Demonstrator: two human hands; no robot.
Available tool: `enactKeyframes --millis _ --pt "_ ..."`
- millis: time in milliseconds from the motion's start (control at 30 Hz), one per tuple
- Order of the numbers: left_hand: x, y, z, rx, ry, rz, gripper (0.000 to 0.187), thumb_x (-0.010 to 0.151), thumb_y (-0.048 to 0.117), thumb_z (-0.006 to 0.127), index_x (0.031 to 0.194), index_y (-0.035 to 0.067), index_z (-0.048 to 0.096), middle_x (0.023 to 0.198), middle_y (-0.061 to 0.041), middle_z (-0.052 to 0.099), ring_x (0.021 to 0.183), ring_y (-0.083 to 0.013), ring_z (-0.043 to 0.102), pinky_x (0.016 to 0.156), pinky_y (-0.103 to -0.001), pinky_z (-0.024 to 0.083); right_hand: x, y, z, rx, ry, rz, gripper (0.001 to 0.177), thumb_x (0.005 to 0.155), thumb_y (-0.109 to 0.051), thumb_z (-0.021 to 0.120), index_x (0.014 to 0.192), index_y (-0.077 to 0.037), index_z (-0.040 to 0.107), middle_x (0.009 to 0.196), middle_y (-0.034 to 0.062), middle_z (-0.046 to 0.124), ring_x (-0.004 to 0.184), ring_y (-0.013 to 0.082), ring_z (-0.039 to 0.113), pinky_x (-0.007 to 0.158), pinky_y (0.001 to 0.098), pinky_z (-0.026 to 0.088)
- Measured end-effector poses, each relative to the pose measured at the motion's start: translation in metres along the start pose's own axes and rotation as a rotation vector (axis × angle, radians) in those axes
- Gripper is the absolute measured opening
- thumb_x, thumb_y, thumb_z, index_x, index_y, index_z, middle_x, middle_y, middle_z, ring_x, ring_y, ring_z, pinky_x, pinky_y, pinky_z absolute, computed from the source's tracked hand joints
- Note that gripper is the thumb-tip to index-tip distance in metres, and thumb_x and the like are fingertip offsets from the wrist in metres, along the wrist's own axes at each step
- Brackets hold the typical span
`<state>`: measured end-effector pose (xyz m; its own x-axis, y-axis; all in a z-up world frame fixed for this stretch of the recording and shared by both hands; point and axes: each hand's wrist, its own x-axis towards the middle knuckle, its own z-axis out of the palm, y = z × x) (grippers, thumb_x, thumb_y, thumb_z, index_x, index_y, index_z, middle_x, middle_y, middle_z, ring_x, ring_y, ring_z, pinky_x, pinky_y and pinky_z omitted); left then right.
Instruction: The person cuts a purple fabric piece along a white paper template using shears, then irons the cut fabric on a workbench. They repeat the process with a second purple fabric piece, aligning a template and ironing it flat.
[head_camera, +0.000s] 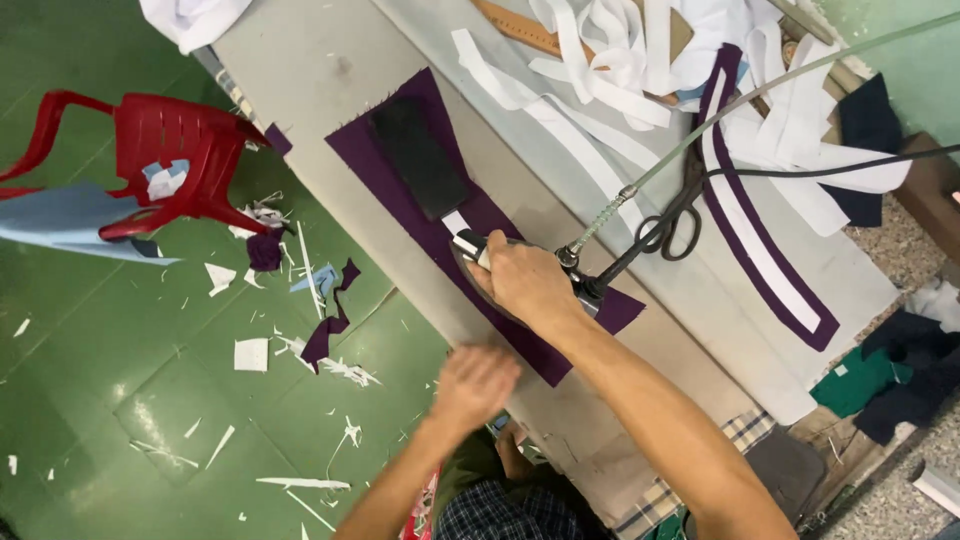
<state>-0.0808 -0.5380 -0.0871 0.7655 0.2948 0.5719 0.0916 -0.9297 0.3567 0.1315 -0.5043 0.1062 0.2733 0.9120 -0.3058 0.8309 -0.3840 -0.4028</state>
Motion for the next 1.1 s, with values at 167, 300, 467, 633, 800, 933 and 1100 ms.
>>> enactKeyframes --millis 167,300,467,633,800,933,1100 --pt "0.048 0.105 -0.010 -0.040 -0.246 -0.130 0.047 0.104 0.040 0.058 0.129 0.001 0.066 0.133 -0.018 0.063 0.128 -0.0340 0.053 0.109 -0.049 0.038 0.016 0.014 0.028 -0.062 -0.034 0.047 0.051 0.109 -0.055 0.045 0.104 -0.004 0.048 0.066 0.0122 0.067 0.054 0.0372 0.066 0.042 0.0448 0.049" --pt "0.039 0.128 0.011 0.046 -0.360 -0.246 0.071 0.108 0.053 0.035 0.149 -0.003 0.053 0.157 -0.019 0.048 0.148 -0.0353 0.041 0.122 -0.053 0.029 0.011 0.014 0.022 -0.043 -0.055 0.041 0.044 0.111 -0.047 0.042 0.099 -0.005 0.047 0.072 0.0152 0.068 0.058 0.0404 0.068 0.047 0.0488 0.052" --pt "0.043 0.129 0.008 0.017 -0.308 -0.226 0.067 0.107 0.049 0.043 0.145 -0.004 0.055 0.151 -0.021 0.054 0.143 -0.0369 0.048 0.120 -0.052 0.034 -0.005 0.031 0.037 -0.105 0.054 -0.017 0.047 0.111 -0.049 0.045 0.096 -0.005 0.049 0.062 0.0107 0.065 0.049 0.0368 0.065 0.039 0.0453 0.050" --pt "0.015 0.125 0.015 0.000 -0.218 -0.083 0.051 0.105 0.038 0.057 0.137 -0.001 0.065 0.149 -0.019 0.058 0.140 -0.0327 0.054 0.118 -0.047 0.039 -0.025 0.044 0.040 -0.163 0.145 -0.035 0.049 0.110 -0.051 0.049 0.092 -0.005 0.051 0.058 0.0077 0.063 0.043 0.0318 0.064 0.035 0.0419 0.050" --pt "-0.017 0.108 -0.024 -0.155 -0.346 0.149 0.037 0.106 0.027 0.065 0.133 0.000 0.067 0.149 -0.016 0.057 0.143 -0.0315 0.048 0.120 -0.048 0.038 -0.044 0.049 0.033 -0.112 0.056 -0.040 0.045 0.111 -0.045 0.042 0.100 -0.003 0.052 0.062 0.0071 0.064 0.046 0.0327 0.063 0.037 0.0430 0.048" --pt "-0.053 0.053 -0.048 -0.030 -0.354 0.174 0.072 0.107 0.030 0.071 0.162 0.007 0.030 0.171 -0.010 0.019 0.159 -0.0255 0.015 0.133 -0.048 0.014 -0.045 0.050 0.034 -0.082 0.061 -0.022 0.043 0.110 -0.044 0.046 0.099 -0.003 0.053 0.060 0.0060 0.061 0.044 0.0302 0.059 0.037 0.0413 0.049" --pt "-0.020 -0.034 -0.097 0.016 -0.334 0.092 0.070 0.109 0.029 0.057 0.165 0.014 0.018 0.173 -0.006 0.015 0.161 -0.0218 0.011 0.135 -0.045 0.007 -0.045 0.050 0.036 -0.127 0.022 -0.013 0.049 0.110 -0.051 0.046 0.102 -0.002 0.052 0.054 0.0033 0.060 0.042 0.0286 0.059 0.035 0.0400 0.046"
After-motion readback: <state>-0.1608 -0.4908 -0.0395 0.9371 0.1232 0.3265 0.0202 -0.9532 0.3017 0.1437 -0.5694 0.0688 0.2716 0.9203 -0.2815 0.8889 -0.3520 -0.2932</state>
